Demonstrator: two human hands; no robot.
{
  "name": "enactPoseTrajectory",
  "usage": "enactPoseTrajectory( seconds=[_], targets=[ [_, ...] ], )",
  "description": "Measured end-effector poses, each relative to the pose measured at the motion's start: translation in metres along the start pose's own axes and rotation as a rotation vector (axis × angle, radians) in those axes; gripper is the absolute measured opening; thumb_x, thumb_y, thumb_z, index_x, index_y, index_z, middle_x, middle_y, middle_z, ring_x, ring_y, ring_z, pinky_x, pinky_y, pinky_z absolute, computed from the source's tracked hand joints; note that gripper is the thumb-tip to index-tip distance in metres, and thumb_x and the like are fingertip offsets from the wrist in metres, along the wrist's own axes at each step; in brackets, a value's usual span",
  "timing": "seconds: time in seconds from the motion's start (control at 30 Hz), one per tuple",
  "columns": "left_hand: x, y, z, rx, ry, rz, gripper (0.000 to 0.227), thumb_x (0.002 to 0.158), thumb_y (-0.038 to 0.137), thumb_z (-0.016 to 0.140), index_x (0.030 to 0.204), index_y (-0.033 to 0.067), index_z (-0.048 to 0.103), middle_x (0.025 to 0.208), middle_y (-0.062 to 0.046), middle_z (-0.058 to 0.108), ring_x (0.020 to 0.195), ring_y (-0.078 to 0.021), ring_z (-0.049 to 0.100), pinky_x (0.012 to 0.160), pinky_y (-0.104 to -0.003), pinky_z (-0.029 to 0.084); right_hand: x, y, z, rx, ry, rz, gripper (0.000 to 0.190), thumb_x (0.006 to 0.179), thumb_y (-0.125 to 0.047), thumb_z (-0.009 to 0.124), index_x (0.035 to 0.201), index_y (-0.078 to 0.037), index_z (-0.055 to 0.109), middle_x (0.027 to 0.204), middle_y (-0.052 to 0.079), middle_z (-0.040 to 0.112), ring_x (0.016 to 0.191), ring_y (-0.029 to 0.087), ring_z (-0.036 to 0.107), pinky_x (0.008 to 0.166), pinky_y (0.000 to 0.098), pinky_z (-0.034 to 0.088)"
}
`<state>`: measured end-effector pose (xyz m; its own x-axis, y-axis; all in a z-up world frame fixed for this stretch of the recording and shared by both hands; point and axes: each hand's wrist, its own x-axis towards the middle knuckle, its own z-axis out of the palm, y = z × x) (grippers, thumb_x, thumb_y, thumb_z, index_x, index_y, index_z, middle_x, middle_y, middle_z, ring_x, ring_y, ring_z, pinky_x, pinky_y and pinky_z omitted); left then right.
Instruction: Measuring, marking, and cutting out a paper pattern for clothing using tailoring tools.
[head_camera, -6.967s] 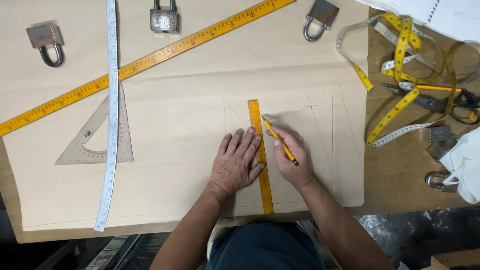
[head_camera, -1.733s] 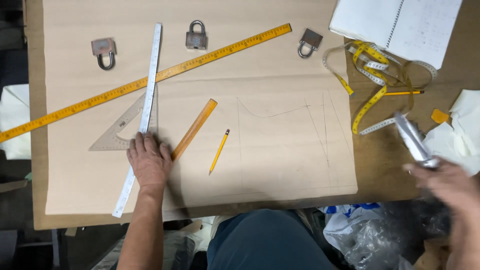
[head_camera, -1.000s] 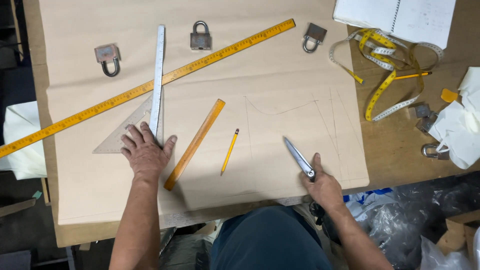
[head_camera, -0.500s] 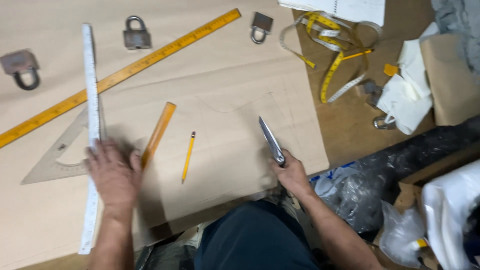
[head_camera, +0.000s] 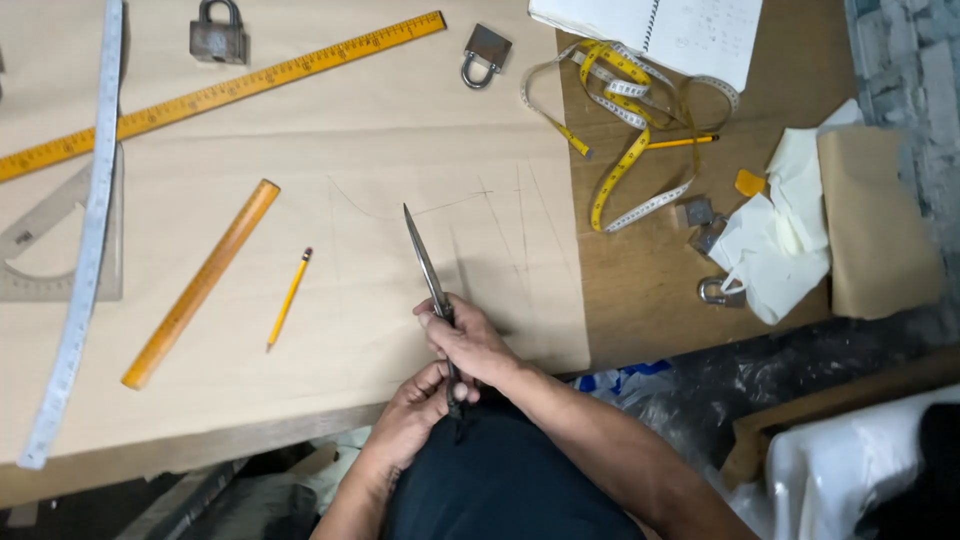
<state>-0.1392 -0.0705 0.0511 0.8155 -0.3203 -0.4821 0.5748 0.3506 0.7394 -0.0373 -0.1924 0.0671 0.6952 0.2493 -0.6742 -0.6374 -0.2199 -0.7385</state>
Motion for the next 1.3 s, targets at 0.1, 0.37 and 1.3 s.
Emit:
enactPoseTrajectory(
  seconds=[0.1,0.37,1.3],
  targets=[
    [0.001,-0.024,0.036,0.059,0.156,0.003,0.019,0.094,0.019,0.076,0.083,0.0149,0.061,0.076,0.005,0.059,0.075,-0.0063,0.049,0.070,-0.025,0.038,0.001,0.018,-0.049,-0.269,-0.174,-0.116,0.045,0.100,-0.046,0.043,0.123,-0.015,0.065,0.093,0.002,0.067,0.092,0.016,0.065,0.078,0.0299,0.052],
    [-0.050,-0.055,0.100,0.934,0.257,-0.624,0.023,0.092,0.038,0.058,0.097,0.0170,0.050,0.094,-0.010,0.071,0.096,-0.0374,0.066,0.080,-0.047,0.047,0.045,0.054,-0.223,-1.246,0.120,-0.767,0.044,0.103,-0.024,0.056,0.145,-0.012,0.057,0.140,0.016,0.061,0.125,0.035,0.057,0.105,0.0491,0.047],
    [-0.087,-0.158,0.176,1.655,0.342,-0.564,0.060,0.081,0.057,0.060,0.124,0.0145,0.055,0.090,-0.003,0.072,0.094,-0.0264,0.068,0.094,-0.042,0.046,0.061,0.061,-0.271,-1.316,0.212,-1.135,0.045,0.097,-0.016,0.061,0.140,-0.004,0.060,0.145,0.020,0.055,0.131,0.041,0.049,0.112,0.0546,0.041]
  ],
)
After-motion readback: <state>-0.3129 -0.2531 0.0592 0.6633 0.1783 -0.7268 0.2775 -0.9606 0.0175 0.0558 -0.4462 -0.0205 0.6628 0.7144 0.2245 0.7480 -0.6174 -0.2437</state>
